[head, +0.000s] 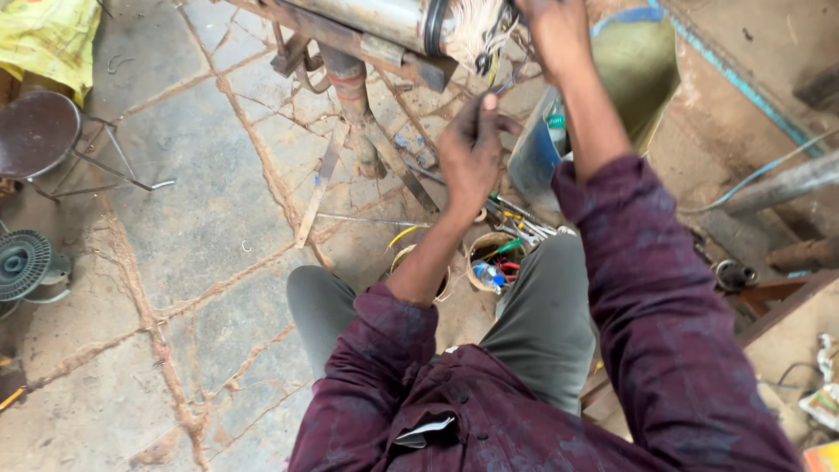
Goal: The person repairs a water pump motor by pulling and twisting wires inside the casing, using a pair of shears to trim wire ends, and securing electrical connections.
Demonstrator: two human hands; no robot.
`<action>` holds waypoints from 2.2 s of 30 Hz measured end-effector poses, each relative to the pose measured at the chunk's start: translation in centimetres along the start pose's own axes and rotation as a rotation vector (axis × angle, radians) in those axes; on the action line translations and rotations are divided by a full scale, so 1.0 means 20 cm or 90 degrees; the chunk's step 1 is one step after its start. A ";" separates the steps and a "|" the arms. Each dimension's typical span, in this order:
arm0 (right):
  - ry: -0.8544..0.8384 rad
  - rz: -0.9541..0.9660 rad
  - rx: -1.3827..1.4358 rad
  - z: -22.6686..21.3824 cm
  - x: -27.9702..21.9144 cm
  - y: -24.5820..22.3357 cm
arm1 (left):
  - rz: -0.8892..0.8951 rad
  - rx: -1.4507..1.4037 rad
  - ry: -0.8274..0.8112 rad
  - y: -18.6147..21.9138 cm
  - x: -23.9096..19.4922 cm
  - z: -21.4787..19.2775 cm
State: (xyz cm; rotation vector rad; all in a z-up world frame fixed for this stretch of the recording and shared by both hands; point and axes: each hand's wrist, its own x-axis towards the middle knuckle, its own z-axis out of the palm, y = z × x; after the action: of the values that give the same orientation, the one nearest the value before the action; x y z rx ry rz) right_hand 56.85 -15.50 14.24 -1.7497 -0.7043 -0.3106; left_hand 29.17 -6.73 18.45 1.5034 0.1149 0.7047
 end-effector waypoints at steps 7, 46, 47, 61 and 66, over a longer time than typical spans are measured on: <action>-0.092 0.090 0.258 0.06 -0.27 -0.76 | 0.380 0.421 0.126 0.15 0.09 -0.26; 0.016 -0.391 -0.144 0.55 -0.61 -1.17 | 0.214 0.322 0.234 0.18 0.00 -0.76; 0.019 -0.396 -0.178 0.55 -0.60 -1.16 | 0.228 0.320 0.231 0.18 0.02 -0.75; -0.044 -0.434 -0.289 0.46 -0.58 -1.21 | 0.247 0.376 0.305 0.15 0.05 -0.69; -0.053 -0.443 -0.319 0.48 -0.58 -1.22 | 0.220 0.404 0.312 0.15 0.05 -0.68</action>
State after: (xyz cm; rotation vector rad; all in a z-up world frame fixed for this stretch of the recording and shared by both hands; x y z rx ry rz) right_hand 31.52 -6.25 24.19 -1.9337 -1.3822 -0.9571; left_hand 22.27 5.33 20.24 1.9427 0.4949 1.4032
